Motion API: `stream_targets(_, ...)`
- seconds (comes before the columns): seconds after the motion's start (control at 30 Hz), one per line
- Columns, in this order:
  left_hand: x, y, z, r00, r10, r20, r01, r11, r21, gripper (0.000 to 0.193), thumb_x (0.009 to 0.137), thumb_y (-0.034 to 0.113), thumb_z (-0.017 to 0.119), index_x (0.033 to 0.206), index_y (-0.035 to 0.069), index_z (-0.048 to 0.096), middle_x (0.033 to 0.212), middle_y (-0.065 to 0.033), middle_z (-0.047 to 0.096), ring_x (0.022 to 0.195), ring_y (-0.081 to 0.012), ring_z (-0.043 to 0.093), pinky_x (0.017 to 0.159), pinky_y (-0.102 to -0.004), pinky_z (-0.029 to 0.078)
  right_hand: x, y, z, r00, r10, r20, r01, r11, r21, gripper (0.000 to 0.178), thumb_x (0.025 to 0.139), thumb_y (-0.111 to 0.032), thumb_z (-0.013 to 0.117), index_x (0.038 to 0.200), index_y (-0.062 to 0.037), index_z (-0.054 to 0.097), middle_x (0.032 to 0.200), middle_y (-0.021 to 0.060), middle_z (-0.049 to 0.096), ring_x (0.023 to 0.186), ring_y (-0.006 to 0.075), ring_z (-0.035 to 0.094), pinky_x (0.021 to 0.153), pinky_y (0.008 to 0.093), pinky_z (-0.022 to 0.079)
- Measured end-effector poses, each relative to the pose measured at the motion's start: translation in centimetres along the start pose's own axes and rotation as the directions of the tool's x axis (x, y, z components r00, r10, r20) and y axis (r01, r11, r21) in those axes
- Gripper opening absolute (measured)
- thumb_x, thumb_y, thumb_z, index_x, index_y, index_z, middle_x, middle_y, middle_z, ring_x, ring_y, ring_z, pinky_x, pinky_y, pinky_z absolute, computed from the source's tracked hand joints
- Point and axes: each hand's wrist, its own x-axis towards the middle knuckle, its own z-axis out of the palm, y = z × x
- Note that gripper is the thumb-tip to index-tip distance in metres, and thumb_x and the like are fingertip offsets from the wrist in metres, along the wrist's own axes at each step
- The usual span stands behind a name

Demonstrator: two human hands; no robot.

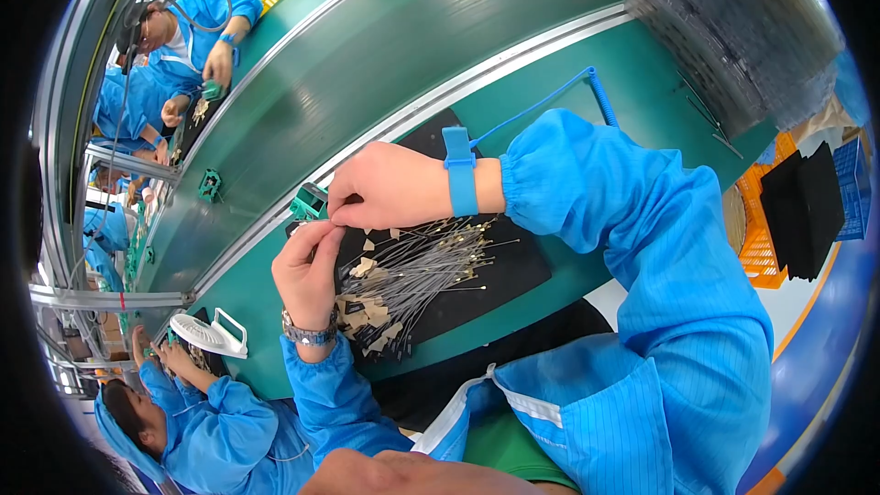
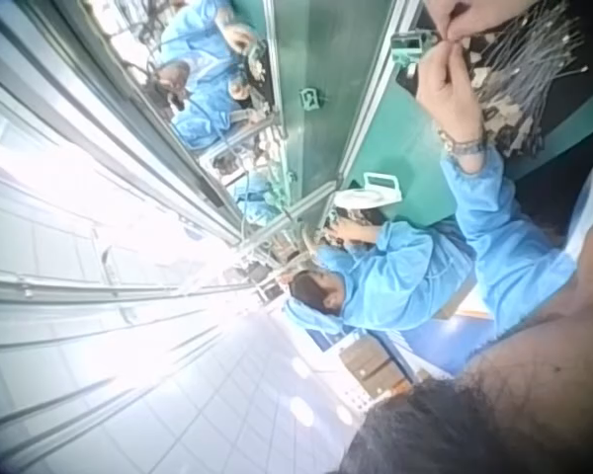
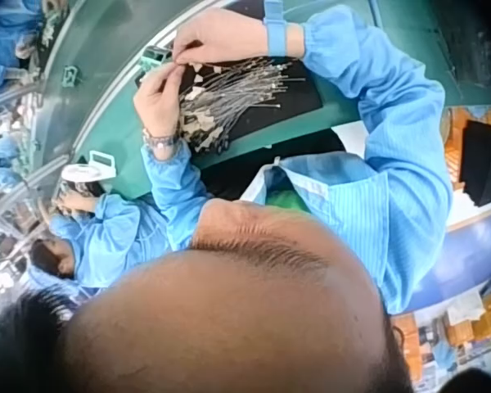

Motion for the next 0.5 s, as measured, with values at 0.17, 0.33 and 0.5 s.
stream_targets(0.17,-0.1,-0.1,0.0,1.000,-0.024,0.003,0.024,0.999,-0.028,0.010,0.084,-0.002,0.069,0.094,-0.003,0.068,0.089,-0.0080,0.069,0.078,-0.0131,0.063,0.071,-0.0255,0.050,0.2,0.4,0.4,0.995,-0.077,-0.063,0.073,0.995,-0.063,0.009,0.078,-0.010,0.069,0.083,-0.0020,0.069,0.075,0.0104,0.066,0.066,0.0264,0.066,0.060,0.0347,0.052)
stream_targets(0.33,-0.3,-1.0,-0.5,0.983,-0.181,0.006,0.171,0.917,-0.360,0.017,0.092,-0.001,0.063,0.109,-0.003,0.061,0.096,-0.0086,0.068,0.086,-0.0147,0.066,0.078,-0.0258,0.053,0.3,2.1,-0.2,0.998,0.027,-0.052,-0.038,0.972,-0.232,0.010,0.079,-0.009,0.068,0.085,-0.0021,0.067,0.080,0.0107,0.067,0.077,0.0257,0.066,0.068,0.0329,0.052)
stream_targets(0.5,-0.3,-1.4,-0.4,0.992,-0.127,0.018,0.116,0.825,-0.553,0.019,0.092,-0.004,0.060,0.110,-0.001,0.054,0.094,-0.0091,0.066,0.085,-0.0172,0.067,0.078,-0.0277,0.055,0.9,2.2,-0.3,0.988,0.101,0.120,-0.114,0.988,0.107,0.018,0.086,-0.011,0.065,0.103,-0.0051,0.069,0.090,0.0082,0.068,0.088,0.0178,0.065,0.071,0.0279,0.050)
